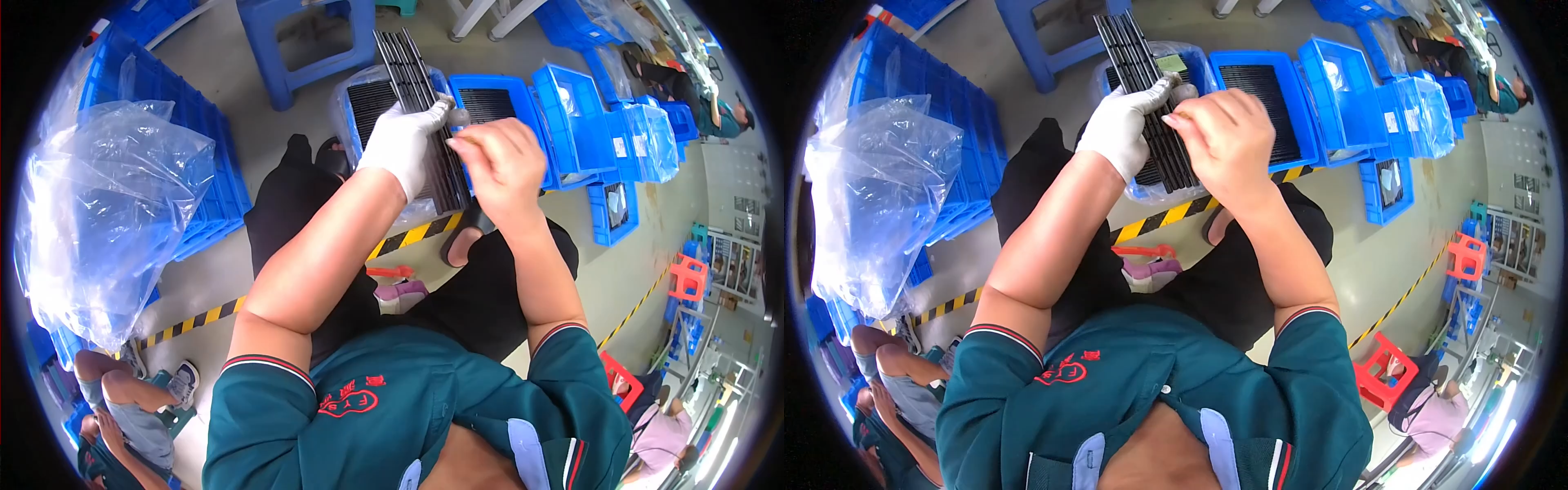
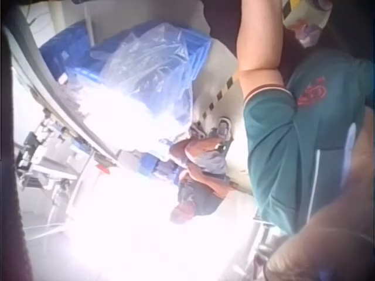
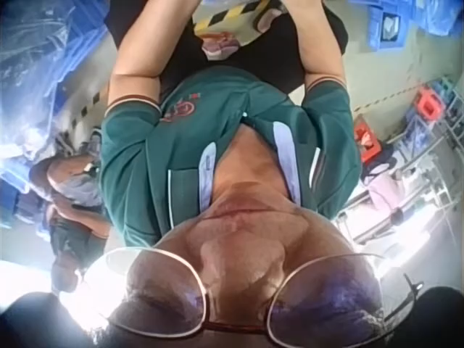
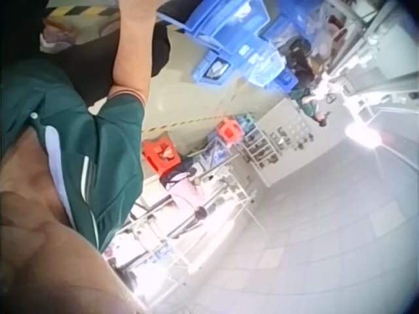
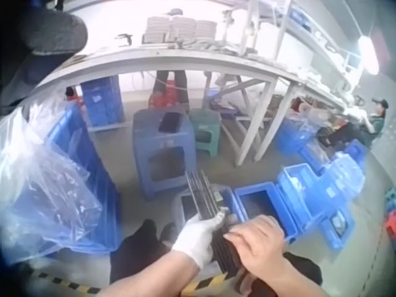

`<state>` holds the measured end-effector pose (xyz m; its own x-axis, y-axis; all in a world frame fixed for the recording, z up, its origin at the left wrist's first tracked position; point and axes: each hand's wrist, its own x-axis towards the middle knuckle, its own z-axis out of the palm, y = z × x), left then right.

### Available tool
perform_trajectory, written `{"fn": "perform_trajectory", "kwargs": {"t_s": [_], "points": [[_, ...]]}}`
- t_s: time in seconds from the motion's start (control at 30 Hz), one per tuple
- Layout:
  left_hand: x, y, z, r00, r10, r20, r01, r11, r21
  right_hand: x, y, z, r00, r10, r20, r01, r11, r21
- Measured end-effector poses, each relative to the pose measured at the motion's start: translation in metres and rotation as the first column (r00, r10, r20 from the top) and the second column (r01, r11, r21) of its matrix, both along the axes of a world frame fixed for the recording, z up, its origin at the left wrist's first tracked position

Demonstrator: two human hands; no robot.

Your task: Inspecting and organizing thin black metal rods into blue plastic crates.

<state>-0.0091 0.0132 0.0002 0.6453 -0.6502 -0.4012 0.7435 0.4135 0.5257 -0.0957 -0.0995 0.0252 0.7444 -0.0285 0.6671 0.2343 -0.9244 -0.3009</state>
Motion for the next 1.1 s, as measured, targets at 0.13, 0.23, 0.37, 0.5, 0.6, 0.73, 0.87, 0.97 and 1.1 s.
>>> {"fn": "perform_trajectory", "kwargs": {"t_s": [0.13, 0.23, 0.37, 0.5, 0.6, 0.73, 0.87, 0.97, 1.1], "points": [[-0.001, -0.002, -0.001, 0.996, 0.029, -0.083, -0.026, 0.999, 0.047, -0.002, -0.001, 0.013, 0.999, -0.033, 0.030, 0.025, 0.974, 0.225], [0.002, -0.002, -0.004, 0.983, -0.022, -0.184, 0.017, 0.999, -0.030, 0.000, -0.003, -0.010, 0.989, 0.016, -0.146, 0.049, 0.899, 0.435], [0.003, -0.004, -0.009, 0.966, -0.051, -0.253, 0.025, 0.994, -0.106, 0.000, -0.006, -0.013, 0.967, 0.045, -0.252, 0.086, 0.871, 0.484], [0.004, -0.005, -0.011, 0.967, -0.049, -0.251, 0.026, 0.995, -0.093, 0.000, -0.008, -0.014, 0.970, 0.033, -0.240, 0.066, 0.917, 0.392], [0.004, -0.005, -0.013, 0.966, -0.050, -0.255, 0.029, 0.996, -0.086, 0.001, -0.006, -0.011, 0.977, 0.025, -0.212, 0.052, 0.936, 0.347], [0.002, -0.006, -0.024, 0.989, -0.021, -0.147, 0.016, 0.999, -0.034, 0.001, 0.005, -0.001, 0.987, 0.019, -0.161, -0.043, 0.988, -0.151], [0.002, -0.008, -0.023, 0.993, -0.021, -0.114, 0.017, 0.999, -0.038, 0.002, -0.001, -0.013, 0.985, -0.008, -0.171, -0.013, 0.993, -0.118], [0.002, -0.005, -0.018, 0.990, -0.038, -0.133, 0.029, 0.997, -0.069, 0.002, 0.001, 0.001, 0.997, 0.024, -0.074, -0.023, 1.000, 0.011], [0.002, -0.006, -0.011, 0.983, -0.042, -0.180, 0.045, 0.999, 0.014, -0.001, -0.002, 0.006, 0.988, 0.027, -0.153, 0.022, 0.951, 0.309]]}}
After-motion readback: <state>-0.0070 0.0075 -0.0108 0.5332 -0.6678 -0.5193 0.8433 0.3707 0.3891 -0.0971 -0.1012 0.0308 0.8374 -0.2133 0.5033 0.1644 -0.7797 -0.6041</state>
